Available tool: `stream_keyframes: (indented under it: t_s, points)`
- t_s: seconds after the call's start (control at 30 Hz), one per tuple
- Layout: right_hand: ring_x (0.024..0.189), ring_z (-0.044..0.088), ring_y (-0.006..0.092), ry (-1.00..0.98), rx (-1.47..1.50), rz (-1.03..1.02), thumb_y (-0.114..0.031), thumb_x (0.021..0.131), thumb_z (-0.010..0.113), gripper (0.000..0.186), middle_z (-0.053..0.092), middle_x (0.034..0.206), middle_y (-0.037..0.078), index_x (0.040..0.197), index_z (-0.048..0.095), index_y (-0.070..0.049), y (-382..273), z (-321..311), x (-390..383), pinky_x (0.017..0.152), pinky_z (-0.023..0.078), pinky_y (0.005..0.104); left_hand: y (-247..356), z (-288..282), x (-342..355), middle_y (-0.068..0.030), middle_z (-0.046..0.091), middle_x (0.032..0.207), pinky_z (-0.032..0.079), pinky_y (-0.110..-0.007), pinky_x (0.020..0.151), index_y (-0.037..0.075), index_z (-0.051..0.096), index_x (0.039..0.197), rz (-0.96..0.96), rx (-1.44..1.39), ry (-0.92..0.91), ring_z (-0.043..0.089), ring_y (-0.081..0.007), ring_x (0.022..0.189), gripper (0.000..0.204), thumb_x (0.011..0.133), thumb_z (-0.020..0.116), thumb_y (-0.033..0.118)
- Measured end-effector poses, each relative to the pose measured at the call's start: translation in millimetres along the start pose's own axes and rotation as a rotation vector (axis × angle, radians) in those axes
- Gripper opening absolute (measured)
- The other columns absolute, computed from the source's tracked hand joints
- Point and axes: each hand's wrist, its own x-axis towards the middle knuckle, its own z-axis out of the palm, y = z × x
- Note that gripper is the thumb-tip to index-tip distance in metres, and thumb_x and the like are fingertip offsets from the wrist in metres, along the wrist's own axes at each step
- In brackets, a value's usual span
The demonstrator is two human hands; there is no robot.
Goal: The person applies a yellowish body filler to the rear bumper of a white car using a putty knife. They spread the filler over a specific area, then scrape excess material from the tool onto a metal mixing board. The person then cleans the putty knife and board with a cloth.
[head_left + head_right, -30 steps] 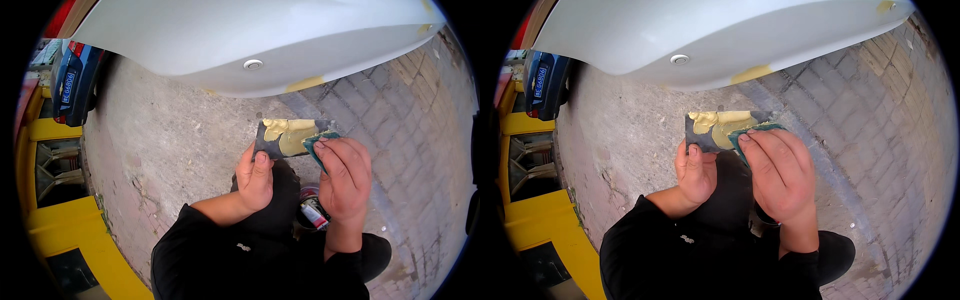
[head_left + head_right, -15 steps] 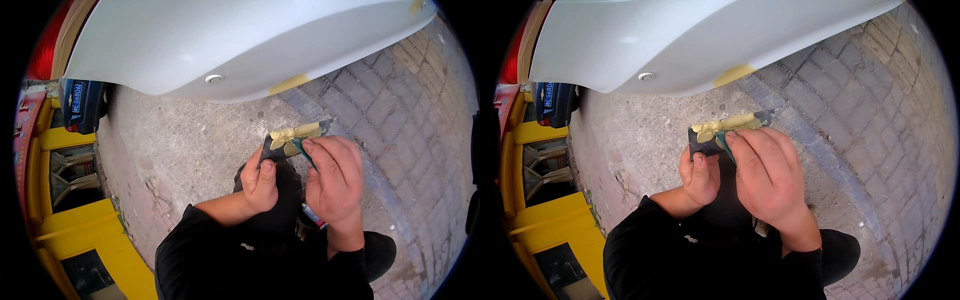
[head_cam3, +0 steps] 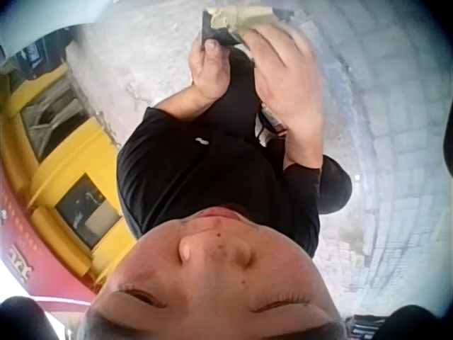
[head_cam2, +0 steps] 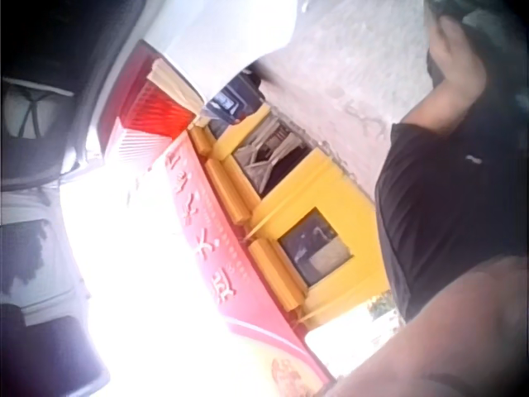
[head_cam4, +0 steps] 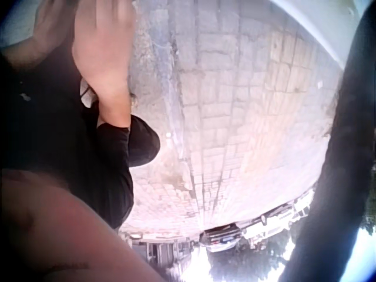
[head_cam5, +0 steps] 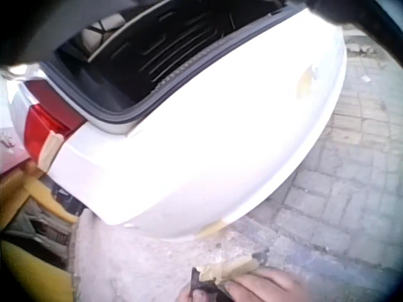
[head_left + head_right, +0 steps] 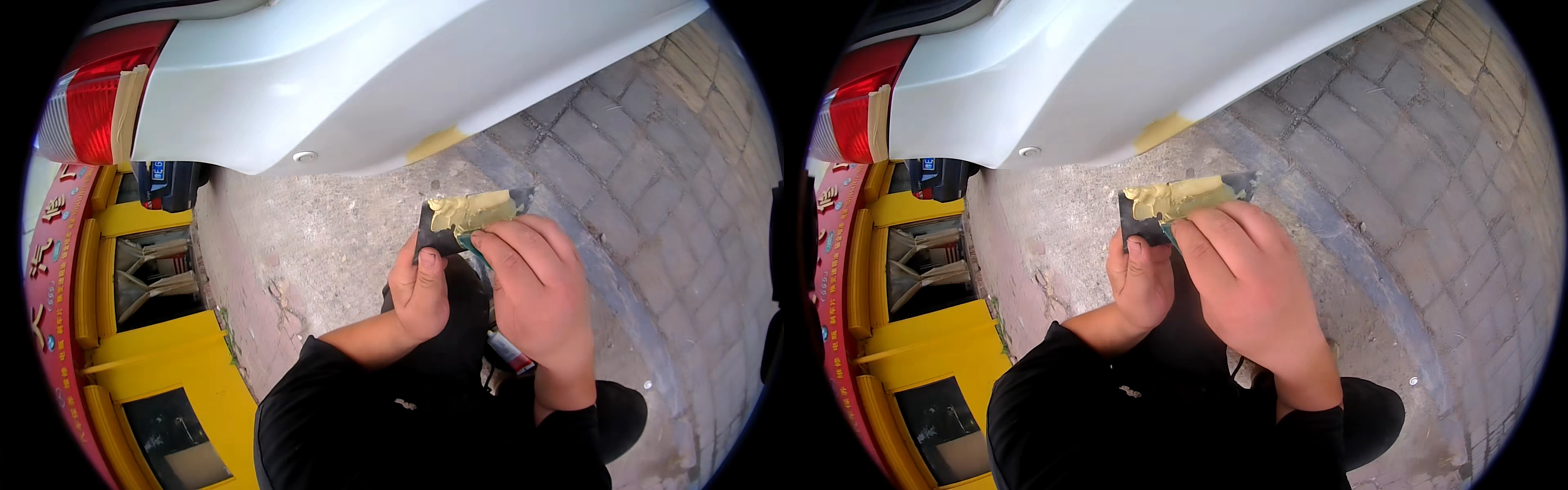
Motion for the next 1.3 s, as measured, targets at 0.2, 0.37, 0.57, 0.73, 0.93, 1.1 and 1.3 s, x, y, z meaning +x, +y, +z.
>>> stream_keyframes:
  t_s: [0.2, 0.37, 0.57, 0.73, 0.93, 1.1, 1.3]
  points:
    - [0.085, 0.061, 0.0309, 0.166, 0.156, -0.024, 0.007, 0.066, 0.064, 0.035, 0.063, 0.097, 0.013, 0.101, 0.065, 0.002, -6.0, -39.3, 12.3, 0.074, 0.052, 0.0389, 31.9, 15.9, -9.3, -0.0122, 0.06, 0.122, 0.042, -0.038, 0.099, -0.003, 0.044, 0.134, 0.124, 0.157, 0.083, 0.056, -0.0216, 0.111, 0.038, 0.105, 0.043, 0.022]
    - [0.083, 0.063, 0.0306, 0.189, 0.538, 0.068, 0.005, 0.075, 0.064, 0.026, 0.064, 0.096, 0.016, 0.101, 0.065, 0.003, -40.6, -50.7, 16.0, 0.074, 0.051, 0.0363, 69.5, 46.8, -20.0, -0.0183, 0.058, 0.128, 0.04, -0.034, 0.102, -0.012, 0.041, 0.137, 0.294, 0.327, 0.059, 0.055, -0.0239, 0.117, 0.044, 0.104, 0.043, 0.017]
    - [0.082, 0.065, 0.0282, 0.21, 0.747, 0.009, 0.001, 0.083, 0.063, 0.019, 0.066, 0.095, 0.017, 0.101, 0.063, 0.005, -63.0, -69.8, 16.2, 0.075, 0.051, 0.0322, 106.4, 60.9, -40.5, -0.0199, 0.064, 0.117, 0.048, -0.032, 0.09, -0.014, 0.049, 0.13, 0.423, 0.785, 0.038, 0.062, -0.0223, 0.105, 0.037, 0.102, 0.045, 0.011]
    - [0.084, 0.066, 0.0285, 0.159, 0.927, 0.027, -0.004, 0.084, 0.064, 0.019, 0.067, 0.096, 0.016, 0.103, 0.065, 0.002, -66.2, -79.1, 9.5, 0.077, 0.052, 0.0333, 130.0, 70.9, -47.6, -0.0246, 0.064, 0.113, 0.049, -0.035, 0.088, -0.008, 0.052, 0.129, 0.537, 1.083, -0.007, 0.065, -0.0306, 0.1, 0.033, 0.098, 0.051, 0.004]
    - [0.086, 0.063, 0.0127, -0.032, 1.402, 0.295, -0.006, 0.09, 0.063, 0.021, 0.068, 0.097, 0.009, 0.109, 0.063, 0.005, -69.7, -72.5, -3.9, 0.075, 0.052, 0.0273, 134.8, 54.1, -51.8, -0.0207, 0.064, 0.117, 0.048, -0.035, 0.092, -0.008, 0.052, 0.129, 0.44, 1.121, 0.091, 0.064, -0.0285, 0.107, 0.032, 0.1, 0.047, 0.007]
    - [0.085, 0.063, 0.0102, 0.212, 1.275, 0.364, -0.007, 0.091, 0.066, 0.024, 0.068, 0.096, 0.008, 0.111, 0.062, 0.006, -75.8, -37.6, 8.3, 0.076, 0.053, 0.025, 118.1, -9.1, -41.7, -0.0128, 0.062, 0.115, 0.044, -0.031, 0.095, -0.008, 0.048, 0.128, 0.477, 0.531, 0.298, 0.06, -0.0196, 0.107, 0.034, 0.105, 0.04, 0.016]
    - [0.08, 0.061, 0.0073, 0.385, 0.942, 0.421, -0.009, 0.091, 0.069, 0.023, 0.069, 0.092, 0.005, 0.108, 0.065, 0.005, -81.0, 49.3, 33.7, 0.073, 0.051, 0.0232, 122.0, -111.3, -32.9, -0.0092, 0.062, 0.108, 0.042, -0.027, 0.079, -0.004, 0.051, 0.122, 0.487, 0.216, 0.386, 0.056, -0.0125, 0.091, 0.033, 0.104, 0.043, 0.022]
